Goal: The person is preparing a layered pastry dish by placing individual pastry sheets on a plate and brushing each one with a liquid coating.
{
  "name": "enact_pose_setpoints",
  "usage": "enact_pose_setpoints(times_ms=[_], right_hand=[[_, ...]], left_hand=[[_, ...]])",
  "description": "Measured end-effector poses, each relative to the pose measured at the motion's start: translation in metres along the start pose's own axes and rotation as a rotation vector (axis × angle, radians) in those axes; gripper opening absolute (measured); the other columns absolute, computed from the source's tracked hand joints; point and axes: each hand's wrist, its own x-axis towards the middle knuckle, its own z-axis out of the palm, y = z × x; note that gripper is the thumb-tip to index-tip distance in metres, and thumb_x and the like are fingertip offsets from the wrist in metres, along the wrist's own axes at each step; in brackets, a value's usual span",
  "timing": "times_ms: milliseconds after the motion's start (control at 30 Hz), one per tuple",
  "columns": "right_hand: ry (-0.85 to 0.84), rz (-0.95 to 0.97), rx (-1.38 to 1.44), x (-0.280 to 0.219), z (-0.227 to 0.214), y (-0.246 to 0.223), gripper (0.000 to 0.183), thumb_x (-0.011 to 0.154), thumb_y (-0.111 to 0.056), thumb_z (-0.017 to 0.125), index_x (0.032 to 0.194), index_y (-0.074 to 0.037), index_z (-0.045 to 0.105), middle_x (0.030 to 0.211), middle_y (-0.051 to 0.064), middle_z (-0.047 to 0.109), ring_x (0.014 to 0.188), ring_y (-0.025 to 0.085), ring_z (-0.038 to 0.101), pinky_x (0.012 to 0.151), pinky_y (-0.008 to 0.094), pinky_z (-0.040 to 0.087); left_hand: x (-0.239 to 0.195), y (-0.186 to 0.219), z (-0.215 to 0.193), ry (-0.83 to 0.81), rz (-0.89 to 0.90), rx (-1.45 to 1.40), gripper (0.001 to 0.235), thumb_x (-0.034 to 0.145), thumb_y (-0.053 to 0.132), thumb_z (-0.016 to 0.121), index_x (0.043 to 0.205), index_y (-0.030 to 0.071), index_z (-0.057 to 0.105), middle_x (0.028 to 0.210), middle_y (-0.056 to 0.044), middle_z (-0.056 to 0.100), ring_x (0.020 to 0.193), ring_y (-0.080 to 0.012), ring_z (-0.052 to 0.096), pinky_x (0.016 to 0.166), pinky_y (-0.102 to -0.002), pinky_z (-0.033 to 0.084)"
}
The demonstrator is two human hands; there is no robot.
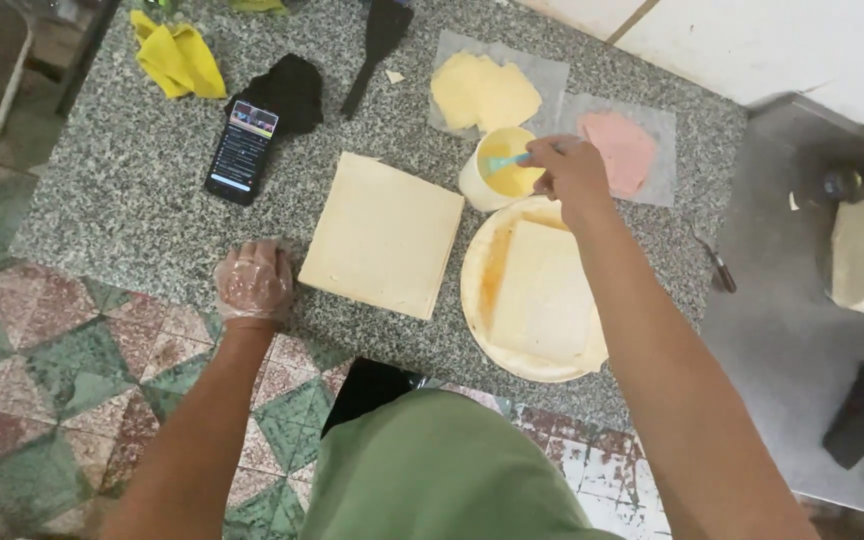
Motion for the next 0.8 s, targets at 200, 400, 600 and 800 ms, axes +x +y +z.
enact_pose_setpoints(times_ms=[200,400,600,800], right_hand=[[0.048,0.138,0.339,-0.017,-0.023,0.025,0.026,0.099,-0.024,0.056,0.117,-0.007,0.064,0.095,0.006,0.077,0.055,0.006,0.062,0.043,0.014,0.042],[0.066,0.169,0.543,-0.055,-0.049,0.041,0.024,0.106,-0.036,0.059,0.115,-0.014,0.06,0.091,0.001,0.07,0.07,0.01,0.066,0.053,0.017,0.048],[0.136,0.206,0.631,-0.127,-0.082,0.104,0.017,0.104,-0.022,0.066,0.112,-0.015,0.052,0.099,0.006,0.072,0.072,0.011,0.065,0.054,0.018,0.046],[0.265,0.299,0.309,-0.238,-0.083,0.127,0.021,0.101,-0.015,0.068,0.119,-0.008,0.06,0.093,0.015,0.073,0.07,0.015,0.066,0.056,0.026,0.051]], left_hand=[[0.002,0.004,-0.003,-0.007,-0.035,-0.007,0.014,0.083,0.029,0.076,0.093,0.021,0.071,0.079,-0.002,0.066,0.069,-0.0279,0.069,0.067,-0.038,0.056],[0.006,0.007,-0.013,-0.071,-0.034,-0.104,0.015,0.082,0.02,0.077,0.095,0.017,0.072,0.078,-0.004,0.064,0.071,-0.0314,0.068,0.069,-0.041,0.056],[-0.001,0.005,-0.002,-0.078,-0.042,-0.078,0.012,0.084,0.019,0.078,0.094,0.019,0.071,0.078,-0.003,0.064,0.071,-0.0287,0.068,0.07,-0.038,0.055],[-0.004,-0.003,0.004,-0.025,-0.009,-0.09,0.018,0.08,0.016,0.082,0.095,0.019,0.071,0.078,-0.002,0.063,0.071,-0.027,0.067,0.069,-0.037,0.056]])
